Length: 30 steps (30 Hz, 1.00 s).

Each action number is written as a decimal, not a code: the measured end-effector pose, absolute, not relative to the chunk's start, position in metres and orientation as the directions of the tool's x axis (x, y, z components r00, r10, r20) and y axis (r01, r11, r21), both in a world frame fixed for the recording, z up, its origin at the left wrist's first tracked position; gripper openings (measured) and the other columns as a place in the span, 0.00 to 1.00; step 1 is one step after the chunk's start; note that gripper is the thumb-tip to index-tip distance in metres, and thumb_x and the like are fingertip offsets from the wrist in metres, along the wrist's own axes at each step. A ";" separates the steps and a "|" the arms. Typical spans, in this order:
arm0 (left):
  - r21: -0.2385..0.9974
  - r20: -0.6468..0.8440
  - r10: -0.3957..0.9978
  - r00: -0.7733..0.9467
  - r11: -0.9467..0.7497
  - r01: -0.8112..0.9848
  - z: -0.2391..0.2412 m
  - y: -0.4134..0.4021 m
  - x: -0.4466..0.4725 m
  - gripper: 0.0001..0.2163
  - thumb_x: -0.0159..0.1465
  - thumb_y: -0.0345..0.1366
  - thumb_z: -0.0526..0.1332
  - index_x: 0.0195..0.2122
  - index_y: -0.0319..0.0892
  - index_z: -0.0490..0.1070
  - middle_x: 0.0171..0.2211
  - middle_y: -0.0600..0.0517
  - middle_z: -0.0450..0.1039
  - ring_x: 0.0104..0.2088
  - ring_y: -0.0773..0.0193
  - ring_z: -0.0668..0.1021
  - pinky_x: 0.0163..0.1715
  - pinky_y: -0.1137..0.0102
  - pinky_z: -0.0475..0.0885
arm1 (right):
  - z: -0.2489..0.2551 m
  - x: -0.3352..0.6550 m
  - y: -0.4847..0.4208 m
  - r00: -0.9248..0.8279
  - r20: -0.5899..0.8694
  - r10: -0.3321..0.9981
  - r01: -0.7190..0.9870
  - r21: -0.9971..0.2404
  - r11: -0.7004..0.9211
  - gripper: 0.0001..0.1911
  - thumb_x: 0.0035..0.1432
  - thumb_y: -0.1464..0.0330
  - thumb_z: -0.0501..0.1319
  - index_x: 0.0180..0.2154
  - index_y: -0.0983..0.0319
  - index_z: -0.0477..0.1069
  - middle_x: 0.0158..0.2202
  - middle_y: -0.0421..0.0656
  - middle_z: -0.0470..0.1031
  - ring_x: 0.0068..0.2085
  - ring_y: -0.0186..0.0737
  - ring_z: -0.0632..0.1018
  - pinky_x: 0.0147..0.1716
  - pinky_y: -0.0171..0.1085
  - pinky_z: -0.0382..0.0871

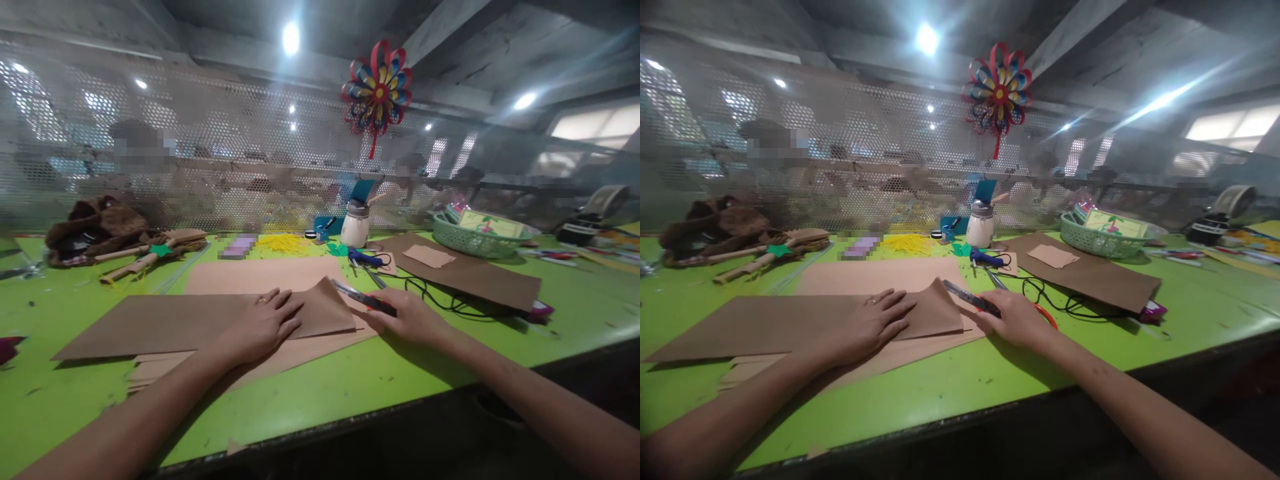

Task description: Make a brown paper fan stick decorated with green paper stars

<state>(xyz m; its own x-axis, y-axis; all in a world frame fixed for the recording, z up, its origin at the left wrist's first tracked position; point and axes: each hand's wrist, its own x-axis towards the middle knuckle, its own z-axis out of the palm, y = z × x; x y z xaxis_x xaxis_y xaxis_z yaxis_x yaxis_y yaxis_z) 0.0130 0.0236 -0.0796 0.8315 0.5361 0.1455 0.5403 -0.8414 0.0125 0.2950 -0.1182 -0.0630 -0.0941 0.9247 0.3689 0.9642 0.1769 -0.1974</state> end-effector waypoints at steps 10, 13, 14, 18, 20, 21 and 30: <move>0.012 0.171 0.548 0.819 -0.832 0.555 -0.088 0.029 0.014 0.26 0.66 0.53 0.39 0.62 0.50 0.56 0.64 0.48 0.54 0.62 0.47 0.58 0.57 0.53 0.55 | -0.063 0.269 -0.135 -0.241 0.335 0.911 0.970 0.069 0.231 0.15 0.64 0.59 0.52 0.45 0.58 0.70 0.32 0.44 0.74 0.28 0.39 0.73 0.26 0.36 0.57; 0.020 0.165 0.549 0.819 -0.832 0.554 -0.086 0.027 0.014 0.26 0.66 0.53 0.40 0.61 0.50 0.58 0.63 0.47 0.55 0.62 0.46 0.58 0.57 0.52 0.55 | -0.061 0.273 -0.135 -0.206 0.322 0.924 0.977 0.012 0.213 0.16 0.64 0.58 0.51 0.46 0.58 0.70 0.34 0.45 0.75 0.31 0.41 0.75 0.28 0.36 0.60; 0.020 0.163 0.548 0.820 -0.833 0.553 -0.085 0.027 0.014 0.26 0.66 0.53 0.40 0.61 0.50 0.58 0.63 0.47 0.55 0.62 0.45 0.58 0.57 0.52 0.55 | -0.060 0.275 -0.136 -0.183 0.318 0.930 0.980 -0.014 0.198 0.17 0.64 0.58 0.51 0.46 0.59 0.70 0.35 0.45 0.75 0.33 0.42 0.76 0.29 0.36 0.62; 0.016 0.169 0.536 0.827 -0.840 0.542 -0.084 0.026 0.014 0.26 0.67 0.52 0.40 0.60 0.49 0.60 0.62 0.46 0.57 0.61 0.43 0.59 0.56 0.51 0.56 | -0.055 0.295 -0.141 -0.048 0.304 0.951 0.996 -0.061 0.069 0.17 0.63 0.60 0.52 0.48 0.60 0.70 0.42 0.49 0.76 0.41 0.47 0.77 0.37 0.39 0.66; 0.019 0.180 0.530 0.829 -0.844 0.536 -0.084 0.027 0.015 0.25 0.67 0.52 0.40 0.60 0.50 0.60 0.62 0.46 0.58 0.60 0.43 0.60 0.55 0.51 0.58 | -0.053 0.305 -0.146 0.008 0.270 0.963 0.999 -0.048 0.005 0.17 0.61 0.61 0.54 0.48 0.60 0.71 0.44 0.49 0.77 0.41 0.48 0.77 0.37 0.40 0.67; 0.019 0.182 0.527 0.830 -0.846 0.533 -0.085 0.027 0.015 0.25 0.67 0.52 0.40 0.60 0.50 0.60 0.61 0.46 0.58 0.60 0.43 0.60 0.55 0.51 0.58 | -0.053 0.309 -0.149 0.022 0.243 0.970 0.999 -0.043 -0.012 0.16 0.60 0.62 0.55 0.47 0.60 0.71 0.43 0.49 0.77 0.40 0.49 0.77 0.37 0.40 0.67; -0.007 0.165 0.528 0.833 -0.844 0.536 -0.083 0.026 0.017 0.25 0.67 0.51 0.39 0.61 0.49 0.59 0.61 0.45 0.58 0.60 0.45 0.60 0.55 0.53 0.57 | -0.048 0.298 -0.162 -0.018 0.176 0.984 0.994 -0.100 0.036 0.15 0.60 0.62 0.55 0.45 0.60 0.73 0.43 0.49 0.78 0.42 0.49 0.77 0.41 0.42 0.68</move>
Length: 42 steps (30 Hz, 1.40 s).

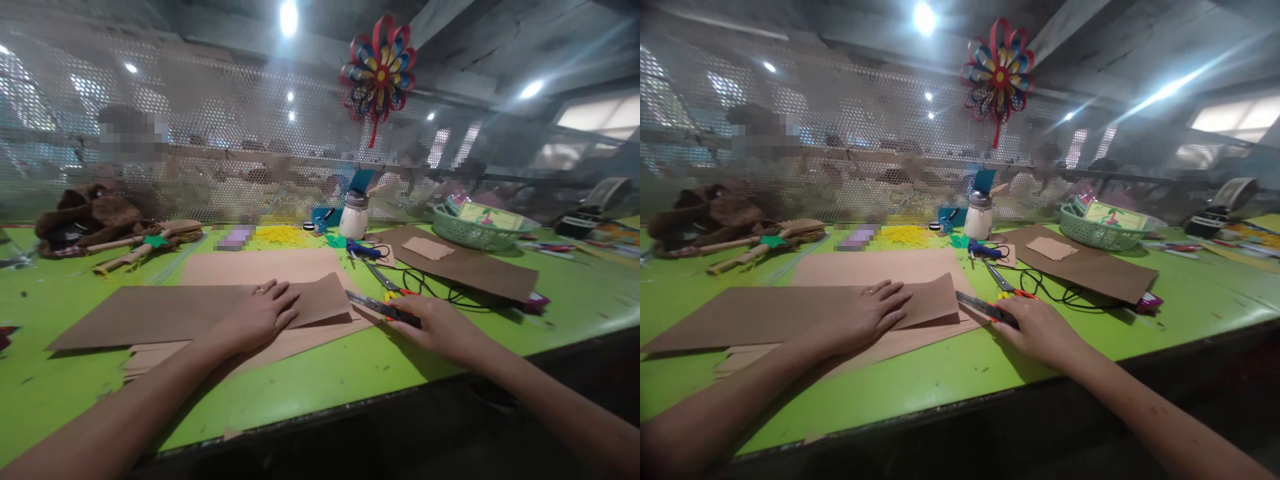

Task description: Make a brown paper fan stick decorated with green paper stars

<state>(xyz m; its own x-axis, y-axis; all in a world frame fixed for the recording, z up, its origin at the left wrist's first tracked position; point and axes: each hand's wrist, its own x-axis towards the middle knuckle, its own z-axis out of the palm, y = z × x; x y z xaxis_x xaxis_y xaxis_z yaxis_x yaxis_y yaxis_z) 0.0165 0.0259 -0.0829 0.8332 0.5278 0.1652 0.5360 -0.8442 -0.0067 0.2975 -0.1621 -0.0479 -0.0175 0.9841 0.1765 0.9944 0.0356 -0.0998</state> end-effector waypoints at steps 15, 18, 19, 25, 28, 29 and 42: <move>-0.003 0.186 0.487 0.853 -0.868 0.496 -0.085 0.028 0.016 0.24 0.67 0.50 0.38 0.58 0.55 0.63 0.60 0.46 0.60 0.59 0.43 0.60 0.53 0.52 0.57 | -0.053 0.294 -0.159 0.017 0.188 0.982 0.994 -0.105 0.003 0.17 0.60 0.61 0.55 0.48 0.60 0.71 0.44 0.48 0.77 0.43 0.50 0.77 0.40 0.42 0.67; -0.003 0.201 0.482 0.853 -0.870 0.493 -0.086 0.029 0.016 0.23 0.67 0.50 0.39 0.57 0.56 0.64 0.58 0.48 0.62 0.58 0.44 0.62 0.53 0.53 0.58 | -0.052 0.292 -0.158 -0.012 0.193 0.981 0.994 -0.105 0.032 0.16 0.61 0.62 0.55 0.47 0.60 0.72 0.43 0.48 0.77 0.42 0.48 0.77 0.40 0.41 0.67; -0.005 0.205 0.479 0.854 -0.872 0.490 -0.086 0.028 0.016 0.23 0.67 0.50 0.39 0.57 0.56 0.64 0.58 0.48 0.62 0.57 0.45 0.62 0.53 0.53 0.58 | -0.052 0.291 -0.157 -0.030 0.193 0.981 0.994 -0.100 0.050 0.15 0.61 0.61 0.55 0.46 0.59 0.72 0.42 0.47 0.77 0.41 0.47 0.77 0.39 0.40 0.67; -0.014 0.203 0.468 0.860 -0.877 0.481 -0.083 0.026 0.015 0.24 0.68 0.49 0.38 0.59 0.54 0.61 0.59 0.47 0.61 0.58 0.44 0.62 0.53 0.52 0.58 | -0.053 0.286 -0.151 -0.136 0.297 0.945 0.989 0.101 0.111 0.17 0.64 0.61 0.51 0.48 0.60 0.70 0.36 0.48 0.75 0.32 0.43 0.75 0.28 0.36 0.62; -0.011 0.220 0.477 0.851 -0.871 0.491 -0.084 0.026 0.015 0.24 0.67 0.50 0.39 0.60 0.54 0.59 0.60 0.47 0.60 0.58 0.45 0.61 0.54 0.52 0.57 | -0.053 0.283 -0.152 -0.197 0.322 0.926 0.968 0.212 0.132 0.17 0.65 0.61 0.49 0.49 0.61 0.69 0.33 0.48 0.74 0.29 0.41 0.74 0.25 0.36 0.58; -0.012 0.219 0.481 0.849 -0.869 0.495 -0.084 0.026 0.015 0.24 0.67 0.50 0.40 0.60 0.53 0.59 0.60 0.47 0.60 0.58 0.45 0.62 0.54 0.52 0.58 | -0.052 0.283 -0.153 -0.215 0.315 0.925 0.962 0.234 0.144 0.17 0.65 0.62 0.49 0.48 0.62 0.70 0.33 0.48 0.74 0.29 0.41 0.74 0.25 0.36 0.57; 0.018 0.267 0.353 0.897 -0.932 0.361 -0.074 0.015 0.024 0.21 0.69 0.44 0.41 0.55 0.49 0.66 0.59 0.48 0.62 0.59 0.55 0.63 0.57 0.59 0.58 | -0.025 0.324 -0.120 -0.283 -0.067 0.957 0.950 -0.157 0.270 0.16 0.58 0.60 0.58 0.46 0.56 0.74 0.39 0.44 0.77 0.38 0.44 0.76 0.36 0.36 0.65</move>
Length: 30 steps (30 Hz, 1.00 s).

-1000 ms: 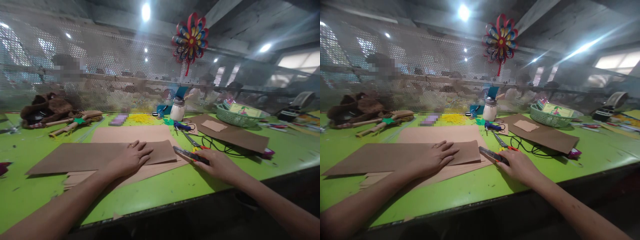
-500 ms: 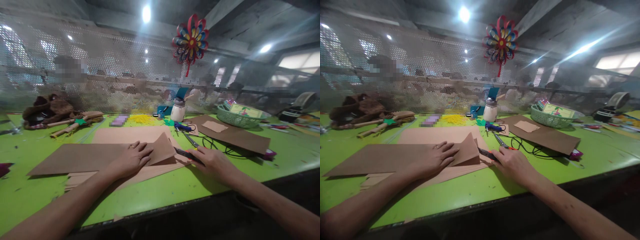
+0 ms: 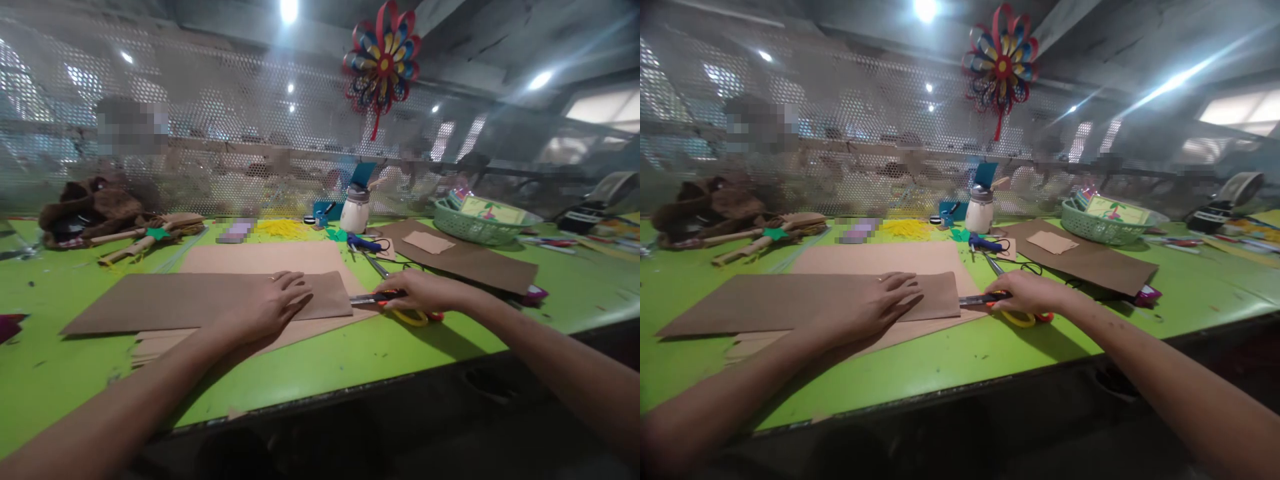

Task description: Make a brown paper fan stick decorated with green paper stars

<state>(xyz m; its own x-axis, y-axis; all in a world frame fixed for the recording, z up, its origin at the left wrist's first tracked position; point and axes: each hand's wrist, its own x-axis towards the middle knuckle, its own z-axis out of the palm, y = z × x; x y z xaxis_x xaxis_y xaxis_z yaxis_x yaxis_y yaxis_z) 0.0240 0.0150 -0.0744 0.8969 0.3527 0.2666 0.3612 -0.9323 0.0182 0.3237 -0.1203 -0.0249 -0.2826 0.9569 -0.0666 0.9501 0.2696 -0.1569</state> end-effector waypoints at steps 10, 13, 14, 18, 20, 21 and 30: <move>0.079 0.208 0.232 0.950 -0.972 0.220 -0.074 0.002 0.033 0.20 0.70 0.42 0.42 0.55 0.46 0.66 0.56 0.52 0.68 0.58 0.61 0.65 0.57 0.63 0.54 | -0.045 0.323 -0.161 -0.317 0.064 0.946 0.926 -0.196 0.324 0.17 0.62 0.60 0.54 0.50 0.58 0.72 0.37 0.47 0.70 0.39 0.45 0.72 0.39 0.39 0.66; 0.091 0.233 0.225 0.946 -0.974 0.209 -0.077 0.005 0.037 0.19 0.70 0.41 0.43 0.54 0.46 0.68 0.55 0.52 0.69 0.57 0.61 0.66 0.55 0.62 0.55 | -0.054 0.316 -0.173 -0.300 0.125 0.946 0.929 -0.186 0.320 0.18 0.63 0.61 0.52 0.51 0.58 0.70 0.37 0.48 0.69 0.40 0.45 0.71 0.40 0.40 0.66; 0.087 0.240 0.211 0.948 -0.977 0.196 -0.077 0.006 0.038 0.19 0.69 0.41 0.43 0.53 0.47 0.68 0.55 0.52 0.69 0.57 0.61 0.66 0.55 0.62 0.55 | -0.056 0.314 -0.175 -0.299 0.143 0.943 0.929 -0.182 0.322 0.18 0.63 0.61 0.52 0.52 0.58 0.70 0.37 0.49 0.69 0.39 0.45 0.71 0.40 0.41 0.66; 0.076 0.217 0.111 0.970 -0.992 0.096 -0.074 0.000 0.042 0.19 0.70 0.41 0.43 0.53 0.46 0.68 0.54 0.52 0.70 0.57 0.60 0.67 0.54 0.61 0.55 | -0.060 0.305 -0.190 -0.289 0.192 0.938 0.930 -0.173 0.323 0.18 0.64 0.63 0.52 0.52 0.61 0.69 0.36 0.49 0.67 0.38 0.45 0.70 0.39 0.42 0.67; 0.079 0.193 0.076 0.978 -0.995 0.061 -0.072 -0.006 0.043 0.19 0.70 0.41 0.43 0.54 0.46 0.68 0.54 0.52 0.70 0.56 0.60 0.67 0.54 0.62 0.55 | -0.060 0.301 -0.203 -0.273 0.181 0.945 0.933 -0.189 0.305 0.17 0.64 0.65 0.51 0.52 0.62 0.67 0.36 0.49 0.67 0.38 0.45 0.70 0.38 0.42 0.67; 0.076 0.183 0.063 0.981 -0.996 0.050 -0.071 -0.010 0.043 0.19 0.70 0.41 0.43 0.54 0.46 0.67 0.55 0.52 0.69 0.56 0.60 0.67 0.54 0.62 0.56 | -0.060 0.299 -0.210 -0.257 0.173 0.951 0.937 -0.199 0.289 0.17 0.65 0.65 0.50 0.52 0.61 0.67 0.37 0.49 0.67 0.38 0.44 0.70 0.38 0.42 0.67; 0.054 0.206 0.102 0.973 -0.994 0.093 -0.075 -0.028 0.045 0.18 0.69 0.41 0.45 0.53 0.44 0.69 0.53 0.48 0.71 0.55 0.59 0.68 0.52 0.60 0.57 | -0.070 0.279 -0.254 -0.140 0.089 0.986 0.961 -0.229 0.157 0.15 0.65 0.65 0.50 0.52 0.57 0.65 0.37 0.47 0.66 0.35 0.41 0.72 0.35 0.40 0.69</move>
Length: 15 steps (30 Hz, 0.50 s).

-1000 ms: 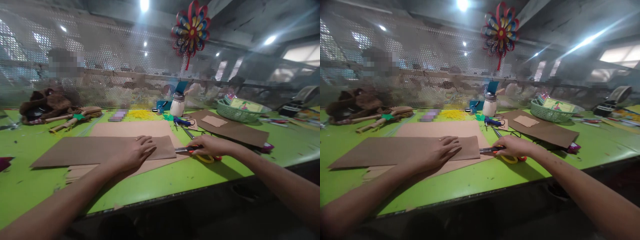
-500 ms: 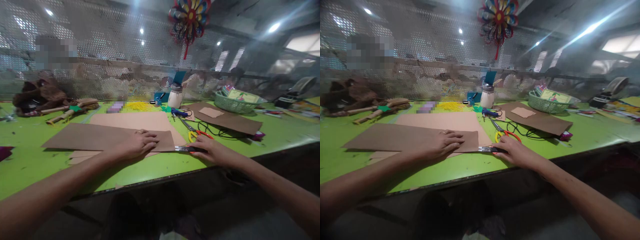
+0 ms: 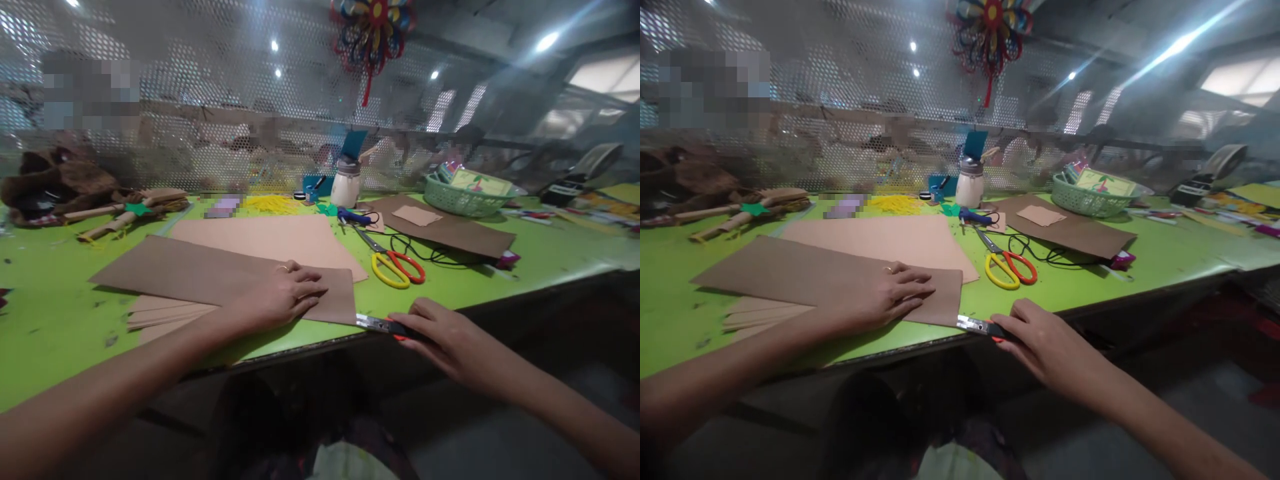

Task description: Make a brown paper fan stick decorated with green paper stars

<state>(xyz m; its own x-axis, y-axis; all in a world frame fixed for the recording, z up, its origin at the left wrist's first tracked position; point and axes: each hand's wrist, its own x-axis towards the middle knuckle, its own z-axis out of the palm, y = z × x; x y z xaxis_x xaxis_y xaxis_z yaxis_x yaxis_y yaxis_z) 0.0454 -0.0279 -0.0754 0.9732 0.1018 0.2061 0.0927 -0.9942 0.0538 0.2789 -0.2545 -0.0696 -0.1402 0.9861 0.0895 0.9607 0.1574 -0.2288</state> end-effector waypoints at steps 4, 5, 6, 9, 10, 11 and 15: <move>0.074 0.209 0.121 0.970 -0.991 0.107 -0.072 -0.032 0.046 0.19 0.69 0.42 0.45 0.53 0.45 0.69 0.53 0.46 0.70 0.53 0.58 0.69 0.51 0.61 0.57 | -0.080 0.272 -0.264 -0.090 0.128 0.988 0.960 -0.253 0.121 0.17 0.65 0.65 0.51 0.54 0.57 0.63 0.41 0.48 0.67 0.39 0.42 0.74 0.39 0.40 0.70; 0.080 0.205 0.123 0.971 -0.991 0.109 -0.071 -0.031 0.047 0.19 0.69 0.43 0.45 0.53 0.45 0.69 0.53 0.46 0.70 0.52 0.58 0.69 0.51 0.61 0.57 | -0.082 0.271 -0.266 -0.080 0.130 0.988 0.959 -0.261 0.112 0.17 0.65 0.65 0.51 0.54 0.57 0.62 0.42 0.48 0.67 0.39 0.42 0.74 0.39 0.41 0.70; 0.082 0.196 0.123 0.973 -0.991 0.109 -0.070 -0.031 0.049 0.19 0.69 0.43 0.45 0.53 0.45 0.69 0.52 0.46 0.70 0.52 0.59 0.69 0.51 0.62 0.58 | -0.083 0.270 -0.266 -0.073 0.126 0.989 0.958 -0.268 0.104 0.17 0.65 0.64 0.50 0.55 0.57 0.62 0.42 0.48 0.68 0.39 0.42 0.74 0.39 0.41 0.70; 0.037 0.162 0.140 0.977 -0.990 0.136 -0.072 -0.027 0.056 0.20 0.68 0.46 0.45 0.54 0.46 0.68 0.54 0.46 0.68 0.53 0.58 0.67 0.53 0.62 0.57 | -0.081 0.268 -0.264 -0.078 0.101 0.992 0.957 -0.270 0.103 0.17 0.65 0.64 0.50 0.55 0.56 0.62 0.42 0.47 0.70 0.39 0.43 0.75 0.39 0.42 0.70; 0.014 0.156 0.160 0.975 -0.987 0.160 -0.074 -0.026 0.058 0.21 0.68 0.47 0.44 0.55 0.47 0.67 0.56 0.47 0.65 0.55 0.57 0.66 0.54 0.61 0.56 | -0.080 0.267 -0.262 -0.086 0.095 0.992 0.958 -0.267 0.108 0.17 0.65 0.64 0.50 0.55 0.57 0.62 0.43 0.47 0.71 0.40 0.44 0.75 0.40 0.42 0.70; -0.004 0.149 0.184 0.972 -0.982 0.187 -0.077 -0.025 0.059 0.22 0.68 0.48 0.43 0.57 0.48 0.64 0.59 0.47 0.63 0.57 0.56 0.63 0.55 0.60 0.55 | -0.078 0.266 -0.261 -0.095 0.089 0.991 0.958 -0.264 0.116 0.18 0.65 0.64 0.50 0.55 0.57 0.62 0.43 0.47 0.71 0.41 0.44 0.76 0.40 0.42 0.70; -0.002 0.098 0.255 0.962 -0.967 0.257 -0.085 -0.025 0.061 0.24 0.68 0.49 0.38 0.63 0.54 0.53 0.64 0.52 0.53 0.62 0.52 0.56 0.57 0.56 0.51 | -0.075 0.263 -0.258 -0.118 0.069 0.991 0.954 -0.269 0.133 0.18 0.66 0.65 0.50 0.56 0.58 0.61 0.46 0.47 0.73 0.44 0.45 0.76 0.42 0.43 0.70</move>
